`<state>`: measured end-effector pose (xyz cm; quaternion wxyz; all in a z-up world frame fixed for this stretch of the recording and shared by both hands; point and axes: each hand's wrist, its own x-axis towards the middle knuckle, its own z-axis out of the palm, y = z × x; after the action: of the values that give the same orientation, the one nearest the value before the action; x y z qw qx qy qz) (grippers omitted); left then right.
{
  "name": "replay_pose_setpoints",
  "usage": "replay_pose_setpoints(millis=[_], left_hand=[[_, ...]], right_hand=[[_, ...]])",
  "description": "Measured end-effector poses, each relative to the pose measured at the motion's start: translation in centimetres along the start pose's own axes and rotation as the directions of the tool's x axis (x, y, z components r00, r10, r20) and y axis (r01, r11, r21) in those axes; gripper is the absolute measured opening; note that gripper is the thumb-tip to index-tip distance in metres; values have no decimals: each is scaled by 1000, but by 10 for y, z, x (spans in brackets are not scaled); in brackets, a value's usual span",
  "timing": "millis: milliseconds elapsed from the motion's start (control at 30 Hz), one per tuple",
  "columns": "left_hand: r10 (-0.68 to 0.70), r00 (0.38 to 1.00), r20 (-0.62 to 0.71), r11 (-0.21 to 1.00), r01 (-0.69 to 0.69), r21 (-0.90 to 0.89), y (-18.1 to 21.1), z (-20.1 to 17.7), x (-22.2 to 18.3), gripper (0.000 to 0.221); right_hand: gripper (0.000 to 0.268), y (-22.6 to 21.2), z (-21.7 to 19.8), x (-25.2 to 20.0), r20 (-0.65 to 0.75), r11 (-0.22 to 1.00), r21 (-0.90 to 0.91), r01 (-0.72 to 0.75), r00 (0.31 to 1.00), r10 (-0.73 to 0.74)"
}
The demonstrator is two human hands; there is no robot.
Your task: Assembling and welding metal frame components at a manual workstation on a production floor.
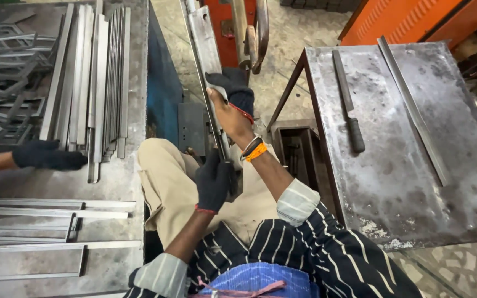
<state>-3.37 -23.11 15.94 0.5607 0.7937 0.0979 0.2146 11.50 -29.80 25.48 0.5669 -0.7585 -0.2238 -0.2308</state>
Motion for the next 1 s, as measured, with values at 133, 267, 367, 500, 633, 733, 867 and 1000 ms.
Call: replay_pose_setpoints(millis=[133,267,367,500,633,733,867,1000], left_hand=[[37,998,-43,996,-40,-76,-54,-9,48,34],[-123,990,-73,791,54,-610,-15,-23,137,37],[1,995,-97,762,-64,-645,2,-26,174,40],[-82,990,-116,901,24,-432,50,-31,175,41],[-261,964,-50,773,177,-610,31,-27,179,51],[-276,957,-93,790,171,-588,19,-26,184,50],[-433,897,-87,733,295,-612,21,-32,187,52],[-356,931,-84,740,226,-633,13,-26,190,54]], right_hand=[[48,5,2,-12,195,928,13,-373,911,363],[55,74,19,-55,510,889,74,-452,783,355],[58,36,14,-65,559,850,-99,-518,677,478],[55,33,21,-76,374,932,-28,-361,861,345],[44,10,12,-65,530,925,-337,-178,776,342],[39,-44,-18,-45,439,768,-37,-640,680,588],[37,-36,-42,-75,536,520,396,-757,651,539],[32,-15,-41,-104,525,397,530,-749,658,540]])
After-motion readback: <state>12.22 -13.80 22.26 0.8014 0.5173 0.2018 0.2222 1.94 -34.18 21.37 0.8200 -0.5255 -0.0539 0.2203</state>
